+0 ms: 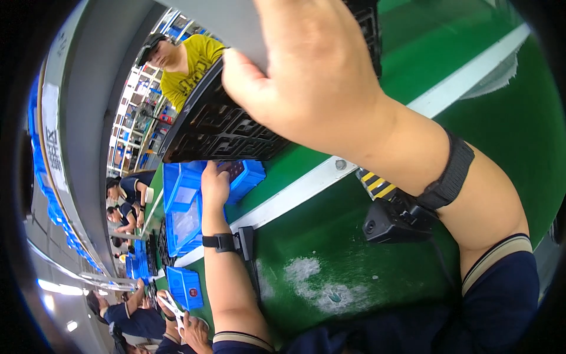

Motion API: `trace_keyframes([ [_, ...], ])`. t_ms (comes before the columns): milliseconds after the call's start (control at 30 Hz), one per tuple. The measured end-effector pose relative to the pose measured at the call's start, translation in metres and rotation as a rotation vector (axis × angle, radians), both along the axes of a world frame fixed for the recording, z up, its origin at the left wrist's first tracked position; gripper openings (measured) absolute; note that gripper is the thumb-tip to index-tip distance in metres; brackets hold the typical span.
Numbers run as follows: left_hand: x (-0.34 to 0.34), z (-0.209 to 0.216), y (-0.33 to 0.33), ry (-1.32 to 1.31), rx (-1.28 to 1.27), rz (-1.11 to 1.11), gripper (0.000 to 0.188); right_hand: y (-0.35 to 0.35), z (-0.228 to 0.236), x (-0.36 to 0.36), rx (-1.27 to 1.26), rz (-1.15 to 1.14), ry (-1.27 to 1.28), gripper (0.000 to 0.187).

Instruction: The recorder is assembling small electronic components at a workstation, including applying stickers and sorting parts into bins.

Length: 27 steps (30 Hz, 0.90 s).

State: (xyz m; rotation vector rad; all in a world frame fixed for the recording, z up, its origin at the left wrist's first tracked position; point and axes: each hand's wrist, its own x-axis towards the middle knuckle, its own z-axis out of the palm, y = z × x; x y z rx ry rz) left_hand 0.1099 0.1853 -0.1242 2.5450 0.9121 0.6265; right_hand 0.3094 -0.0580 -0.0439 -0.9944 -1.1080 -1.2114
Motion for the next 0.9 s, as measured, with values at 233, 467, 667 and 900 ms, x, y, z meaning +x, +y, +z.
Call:
trace_keyframes([
  [233, -0.006, -0.007, 0.023, 0.108, -0.15, -0.103, 0.049, -0.008, 0.003, -0.014, -0.143, -0.064, 0.168, 0.077],
  [467, -0.007, 0.0, -0.002, -0.046, -0.009, 0.046, 0.031, -0.009, 0.004, -0.009, -0.103, -0.096, 0.069, 0.077],
  [667, -0.008, -0.006, 0.01, 0.048, 0.041, 0.082, 0.03, -0.007, 0.003, -0.008, -0.092, -0.1, 0.066, 0.076],
  [900, -0.009, -0.005, 0.005, -0.063, 0.014, 0.021, 0.031, -0.008, 0.004, -0.007, -0.087, -0.103, 0.056, 0.075],
])
